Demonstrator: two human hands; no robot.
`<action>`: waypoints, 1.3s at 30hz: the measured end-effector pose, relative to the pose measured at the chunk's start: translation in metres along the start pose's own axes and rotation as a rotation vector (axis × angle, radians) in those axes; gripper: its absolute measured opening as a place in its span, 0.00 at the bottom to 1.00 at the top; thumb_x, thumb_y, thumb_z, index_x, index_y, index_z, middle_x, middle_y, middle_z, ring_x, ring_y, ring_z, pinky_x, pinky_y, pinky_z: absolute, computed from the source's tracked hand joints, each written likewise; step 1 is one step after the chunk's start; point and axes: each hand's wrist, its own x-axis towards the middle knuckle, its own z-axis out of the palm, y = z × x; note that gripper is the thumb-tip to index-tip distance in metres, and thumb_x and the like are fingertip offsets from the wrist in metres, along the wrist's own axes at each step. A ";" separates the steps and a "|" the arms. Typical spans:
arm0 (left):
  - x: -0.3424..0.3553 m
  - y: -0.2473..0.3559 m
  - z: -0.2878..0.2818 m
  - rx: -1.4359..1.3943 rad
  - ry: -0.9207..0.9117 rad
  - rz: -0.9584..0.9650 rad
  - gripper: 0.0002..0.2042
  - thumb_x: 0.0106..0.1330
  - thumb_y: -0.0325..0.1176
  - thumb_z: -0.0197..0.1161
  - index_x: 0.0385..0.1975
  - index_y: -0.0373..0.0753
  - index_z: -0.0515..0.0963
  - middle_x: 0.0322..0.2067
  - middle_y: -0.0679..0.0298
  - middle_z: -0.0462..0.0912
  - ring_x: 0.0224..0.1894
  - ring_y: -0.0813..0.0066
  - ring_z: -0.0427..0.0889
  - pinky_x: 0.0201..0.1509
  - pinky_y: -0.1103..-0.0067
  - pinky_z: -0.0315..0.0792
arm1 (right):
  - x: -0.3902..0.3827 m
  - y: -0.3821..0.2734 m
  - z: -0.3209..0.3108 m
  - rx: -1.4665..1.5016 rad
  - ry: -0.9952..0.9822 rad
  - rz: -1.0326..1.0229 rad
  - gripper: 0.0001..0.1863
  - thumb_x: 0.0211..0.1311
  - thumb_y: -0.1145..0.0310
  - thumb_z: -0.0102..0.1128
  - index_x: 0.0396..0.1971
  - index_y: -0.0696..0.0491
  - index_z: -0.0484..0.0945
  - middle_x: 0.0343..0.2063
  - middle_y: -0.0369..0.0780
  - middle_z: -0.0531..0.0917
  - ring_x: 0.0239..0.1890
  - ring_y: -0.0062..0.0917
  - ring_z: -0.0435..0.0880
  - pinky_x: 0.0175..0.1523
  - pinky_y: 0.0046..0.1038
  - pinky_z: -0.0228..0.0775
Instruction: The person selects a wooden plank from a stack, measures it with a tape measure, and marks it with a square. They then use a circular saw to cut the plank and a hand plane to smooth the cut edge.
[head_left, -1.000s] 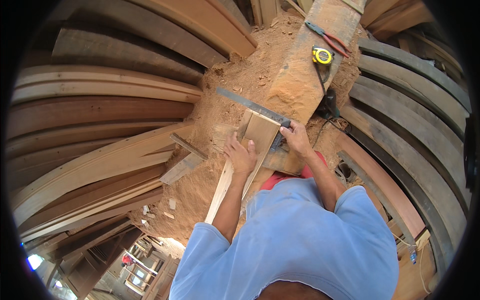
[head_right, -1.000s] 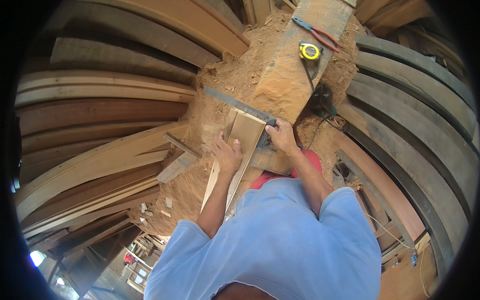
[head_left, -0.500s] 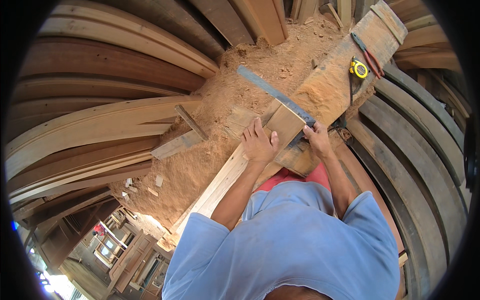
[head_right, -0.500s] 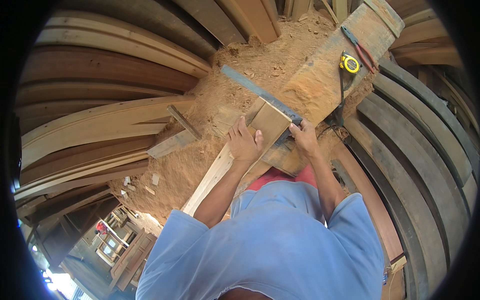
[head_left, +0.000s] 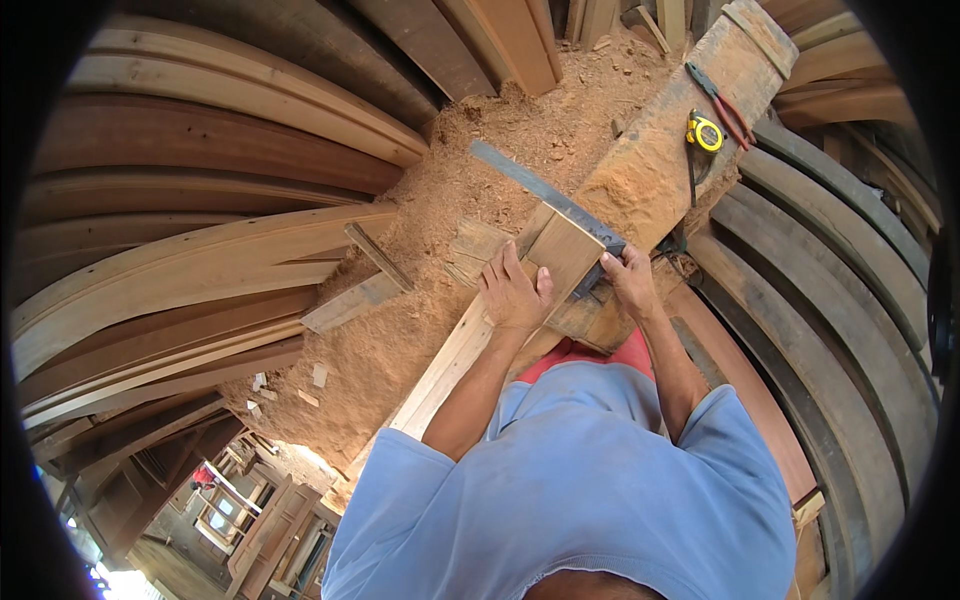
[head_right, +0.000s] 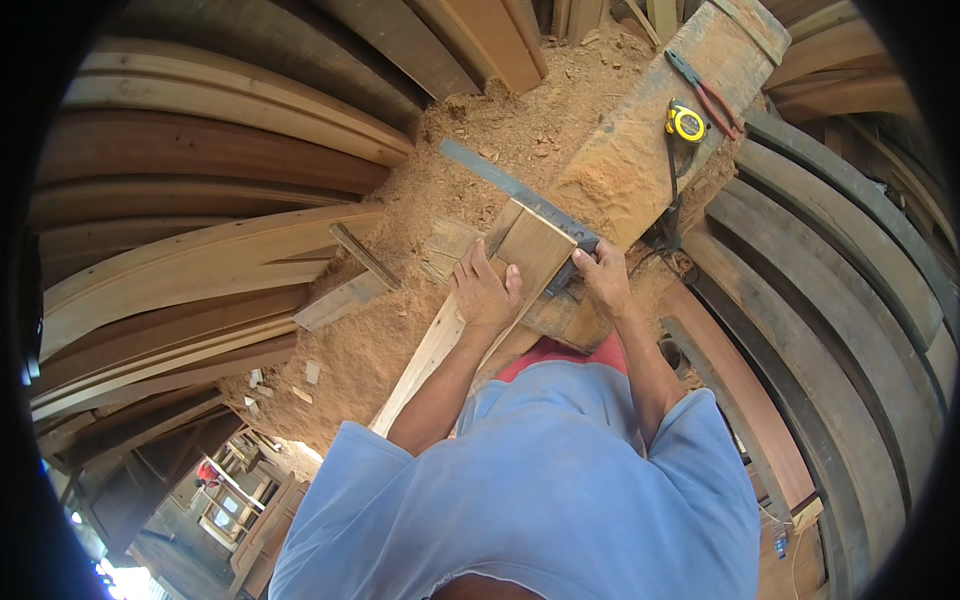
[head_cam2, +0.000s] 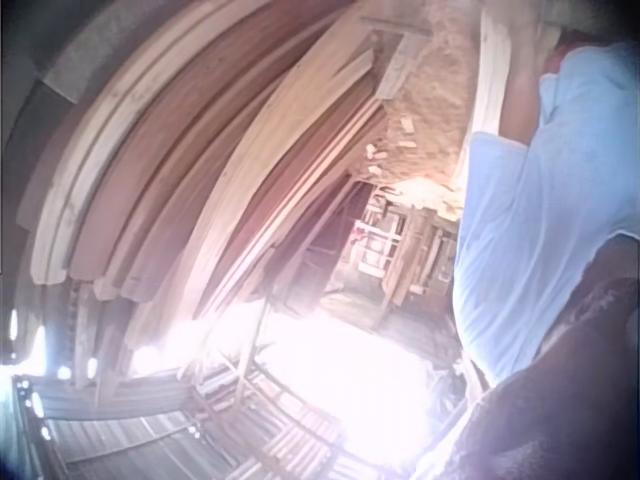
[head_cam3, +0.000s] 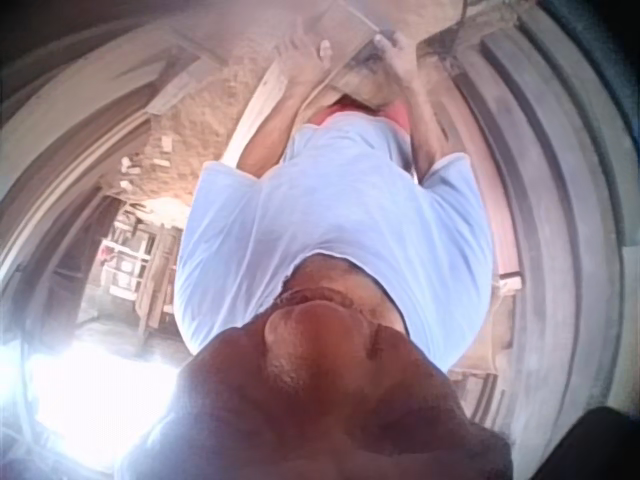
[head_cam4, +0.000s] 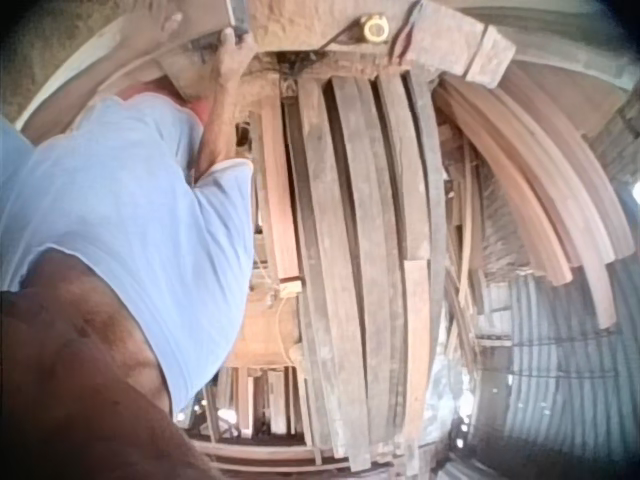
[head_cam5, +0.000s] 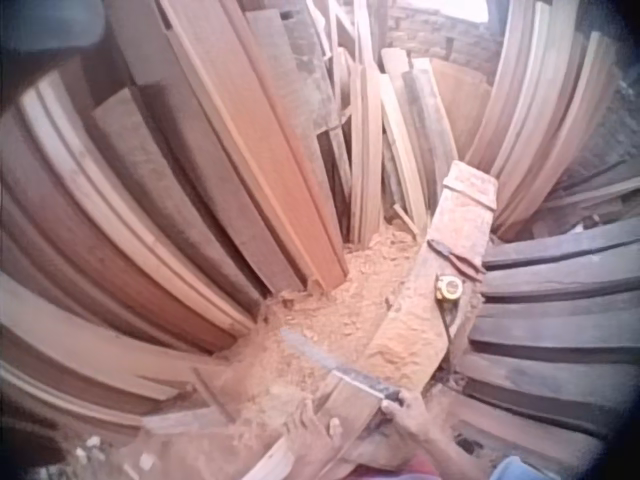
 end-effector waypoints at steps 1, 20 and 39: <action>0.000 0.001 0.000 0.005 0.003 0.003 0.38 0.61 0.43 0.64 0.67 0.31 0.58 0.61 0.45 0.70 0.57 0.43 0.70 0.61 0.51 0.63 | -0.001 -0.002 0.001 0.012 0.005 -0.003 0.09 0.70 0.72 0.60 0.46 0.59 0.81 0.30 0.29 0.79 0.29 0.12 0.71 0.37 0.20 0.67; 0.000 0.002 0.003 0.014 0.035 0.021 0.37 0.61 0.44 0.63 0.67 0.31 0.58 0.60 0.44 0.70 0.56 0.43 0.71 0.59 0.50 0.62 | 0.002 -0.002 -0.002 -0.117 -0.003 -0.002 0.10 0.69 0.73 0.59 0.46 0.60 0.80 0.33 0.31 0.81 0.32 0.13 0.75 0.39 0.20 0.70; -0.028 0.027 -0.073 -0.819 -0.221 0.037 0.23 0.58 0.27 0.72 0.56 0.39 0.78 0.48 0.54 0.80 0.51 0.58 0.80 0.54 0.68 0.76 | -0.094 -0.065 0.073 -0.334 -0.172 -0.279 0.20 0.57 0.70 0.74 0.43 0.56 0.71 0.32 0.38 0.80 0.34 0.22 0.81 0.41 0.27 0.76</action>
